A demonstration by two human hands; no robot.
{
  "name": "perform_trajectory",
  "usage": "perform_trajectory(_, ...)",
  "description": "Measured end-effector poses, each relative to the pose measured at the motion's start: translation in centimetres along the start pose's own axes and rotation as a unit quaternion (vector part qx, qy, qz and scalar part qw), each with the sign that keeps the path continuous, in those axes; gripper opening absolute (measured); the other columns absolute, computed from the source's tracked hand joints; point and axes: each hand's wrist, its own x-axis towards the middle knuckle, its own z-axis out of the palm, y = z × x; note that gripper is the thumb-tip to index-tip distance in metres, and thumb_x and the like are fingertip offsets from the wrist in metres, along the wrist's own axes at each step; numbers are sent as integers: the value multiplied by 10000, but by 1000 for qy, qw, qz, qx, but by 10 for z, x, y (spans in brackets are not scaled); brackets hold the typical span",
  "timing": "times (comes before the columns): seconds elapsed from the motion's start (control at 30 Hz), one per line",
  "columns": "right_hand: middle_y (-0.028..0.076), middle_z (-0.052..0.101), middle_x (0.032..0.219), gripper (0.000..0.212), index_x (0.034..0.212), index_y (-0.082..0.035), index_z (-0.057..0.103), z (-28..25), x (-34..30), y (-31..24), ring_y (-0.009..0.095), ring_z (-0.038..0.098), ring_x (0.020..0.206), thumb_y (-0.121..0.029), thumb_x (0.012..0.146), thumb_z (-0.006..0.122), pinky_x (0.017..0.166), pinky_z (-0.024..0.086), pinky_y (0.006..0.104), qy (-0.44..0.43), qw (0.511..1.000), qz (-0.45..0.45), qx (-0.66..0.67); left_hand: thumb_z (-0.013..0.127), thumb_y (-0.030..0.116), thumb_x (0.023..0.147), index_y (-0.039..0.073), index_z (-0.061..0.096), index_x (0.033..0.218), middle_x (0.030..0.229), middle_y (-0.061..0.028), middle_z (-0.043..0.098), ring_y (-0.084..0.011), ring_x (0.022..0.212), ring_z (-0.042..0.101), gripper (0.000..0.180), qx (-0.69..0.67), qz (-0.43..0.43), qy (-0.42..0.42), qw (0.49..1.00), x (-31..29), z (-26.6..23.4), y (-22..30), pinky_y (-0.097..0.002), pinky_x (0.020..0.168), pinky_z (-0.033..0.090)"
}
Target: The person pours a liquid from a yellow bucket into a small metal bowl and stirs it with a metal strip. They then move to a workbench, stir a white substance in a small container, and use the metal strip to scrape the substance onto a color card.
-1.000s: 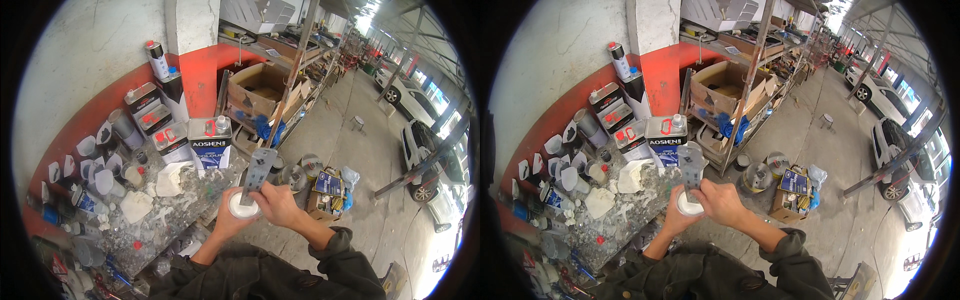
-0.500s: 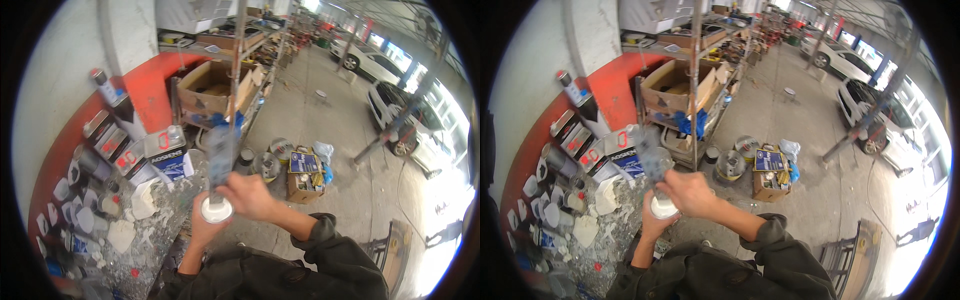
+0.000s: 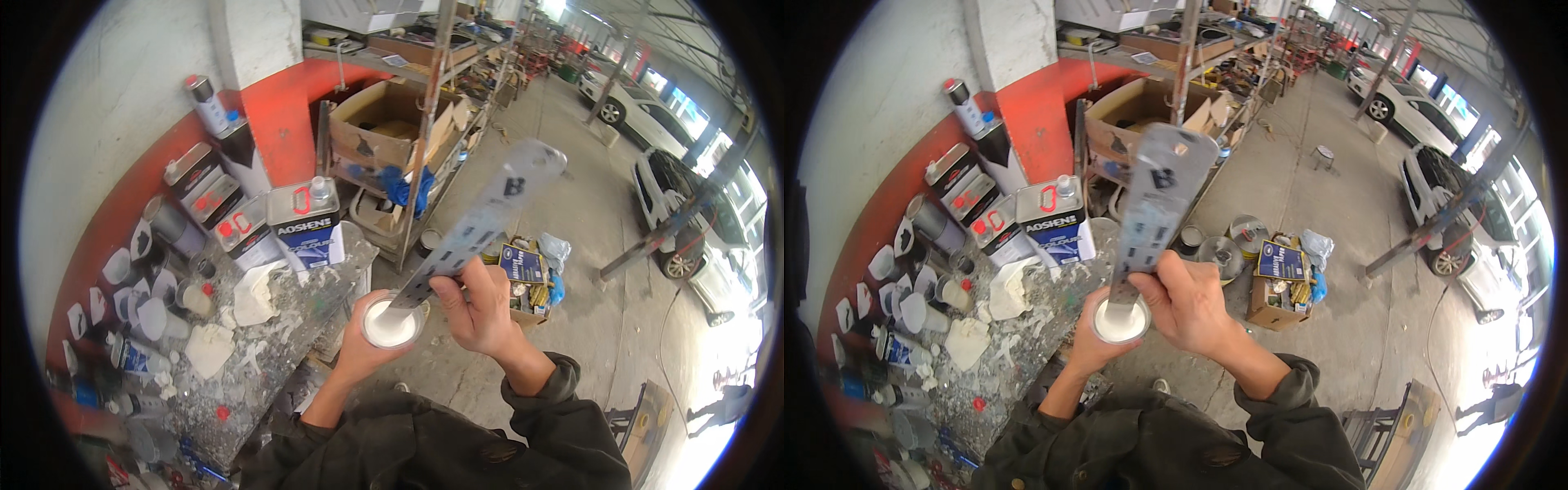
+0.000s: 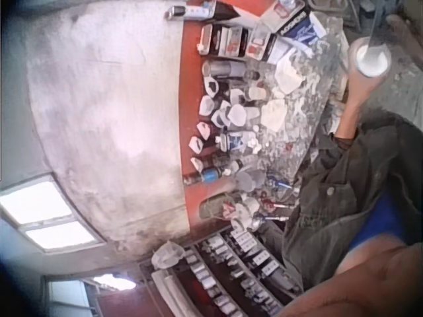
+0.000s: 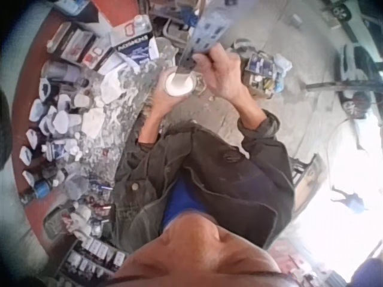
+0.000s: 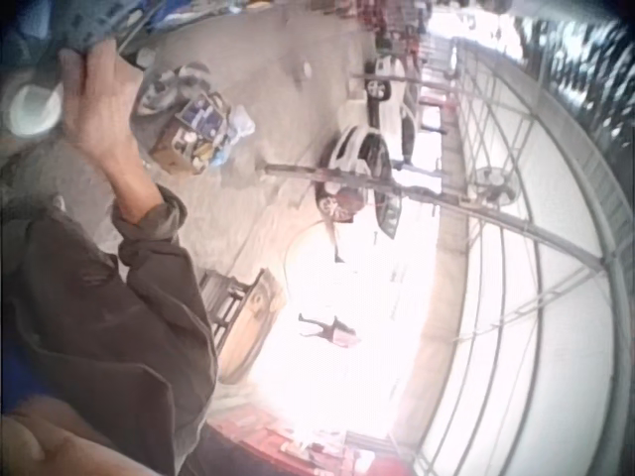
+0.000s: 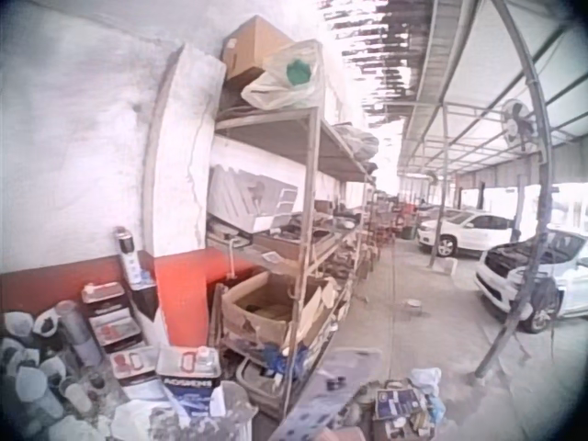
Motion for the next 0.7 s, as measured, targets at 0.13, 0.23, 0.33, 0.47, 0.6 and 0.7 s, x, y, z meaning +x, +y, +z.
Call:
perform_trajectory(0.13,140,615,688,194,858,-16,542,33,-37,30,352,616,572,-67,884,727,500,472,412,-88,995,-34,-34,926,123,632,4,472,1393,1341,-115,543,-227,1250,551,894,-46,-28,4,999,-4,-2,-5,-356,1072,428)
perform_trajectory(0.23,151,620,698,165,874,-14,557,12,-20,2,360,619,590,-71,890,711,511,477,411,-67,998,8,-10,912,113,652,16,476,1394,1335,-93,554,-207,1247,551,866,-27,-12,-1,1000,-10,-8,6,-348,1072,427)
perform_trajectory(0.33,148,633,682,132,917,0,583,20,-32,17,341,635,574,-54,894,701,515,484,391,-59,998,7,8,908,112,662,18,477,1394,1340,-81,555,-196,1244,550,855,-27,-13,-6,1000,-12,-11,11,-342,1076,421)
perform_trajectory(0.47,149,640,668,127,942,9,596,27,-30,16,324,641,555,-51,902,701,519,489,374,-98,995,-33,-8,913,133,653,19,476,1386,1333,-90,545,-201,1254,537,861,-19,6,-7,1000,-16,-16,7,-340,1077,413)
perform_trajectory(0.6,154,631,682,127,930,9,593,19,-26,8,318,637,565,-48,904,704,512,478,373,-54,997,35,31,917,164,641,25,467,1380,1328,-94,528,-203,1263,518,877,-27,20,-37,999,-16,-19,12,-338,1075,405)
perform_trajectory(0.7,146,637,677,113,937,15,597,34,-34,20,273,643,540,-33,911,696,505,481,349,-130,991,-36,-26,914,163,640,27,458,1382,1327,-84,524,-201,1256,514,881,-37,-10,-45,998,-16,-21,10,-338,1081,397)
